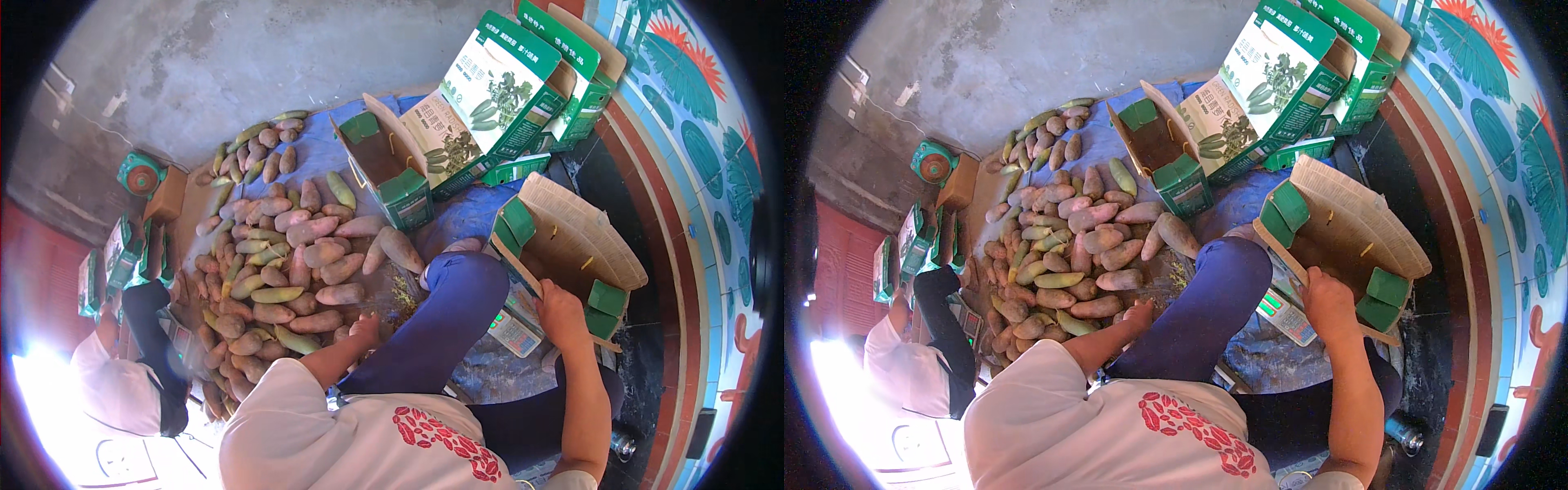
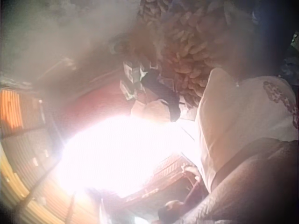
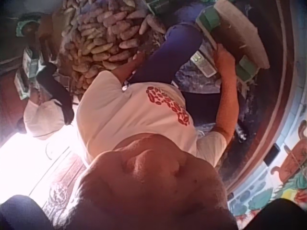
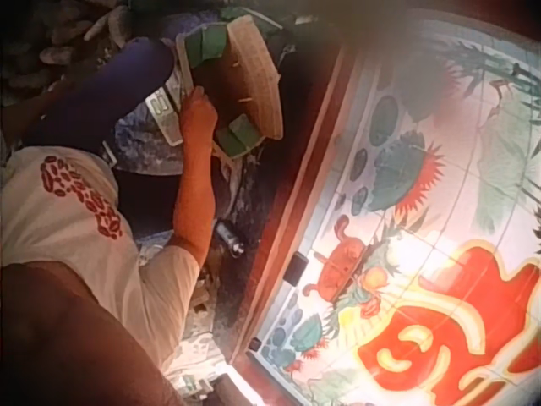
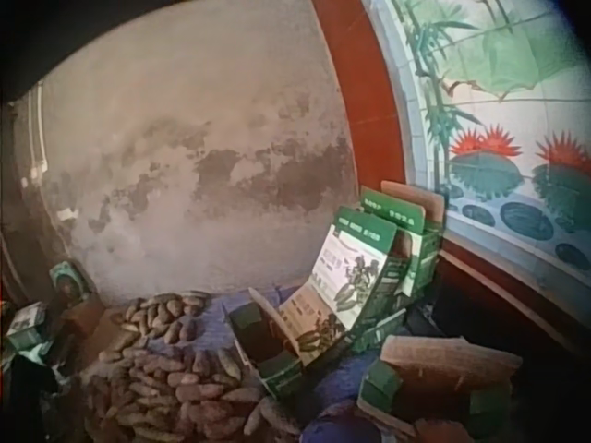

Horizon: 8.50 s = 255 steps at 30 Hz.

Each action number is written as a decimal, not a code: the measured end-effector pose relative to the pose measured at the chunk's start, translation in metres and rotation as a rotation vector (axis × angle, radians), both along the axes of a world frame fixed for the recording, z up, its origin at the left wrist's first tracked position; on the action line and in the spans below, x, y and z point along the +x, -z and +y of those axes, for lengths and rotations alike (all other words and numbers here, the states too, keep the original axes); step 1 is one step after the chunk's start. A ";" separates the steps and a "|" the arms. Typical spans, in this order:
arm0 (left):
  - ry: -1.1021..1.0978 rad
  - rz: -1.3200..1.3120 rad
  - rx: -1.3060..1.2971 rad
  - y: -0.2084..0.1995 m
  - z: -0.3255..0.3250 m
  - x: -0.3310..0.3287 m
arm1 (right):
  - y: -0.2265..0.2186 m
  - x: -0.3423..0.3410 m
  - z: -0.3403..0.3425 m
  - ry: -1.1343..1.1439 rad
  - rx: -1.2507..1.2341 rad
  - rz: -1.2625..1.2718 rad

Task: The person sorts produce from a pile and packs it into cardboard boxes on a weighing scale by hand.

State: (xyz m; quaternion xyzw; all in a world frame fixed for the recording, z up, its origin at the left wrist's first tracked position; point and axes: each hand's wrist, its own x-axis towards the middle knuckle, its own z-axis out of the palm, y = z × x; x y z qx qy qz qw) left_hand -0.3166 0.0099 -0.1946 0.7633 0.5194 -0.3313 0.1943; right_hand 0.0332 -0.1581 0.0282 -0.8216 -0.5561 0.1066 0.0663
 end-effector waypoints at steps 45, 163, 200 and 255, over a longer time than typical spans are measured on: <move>0.447 -1.216 0.008 -0.257 -0.019 0.291 | 0.011 0.003 -0.006 -0.045 0.029 -0.045; -0.149 -0.200 -0.018 -0.003 0.029 -0.023 | 0.004 0.002 -0.010 -0.049 0.093 -0.003; -0.241 0.109 -0.132 0.076 0.025 -0.082 | -0.008 -0.003 0.003 0.049 0.022 0.130; -0.111 -0.248 0.104 -0.009 0.064 -0.014 | -0.001 -0.003 0.003 0.050 0.055 0.101</move>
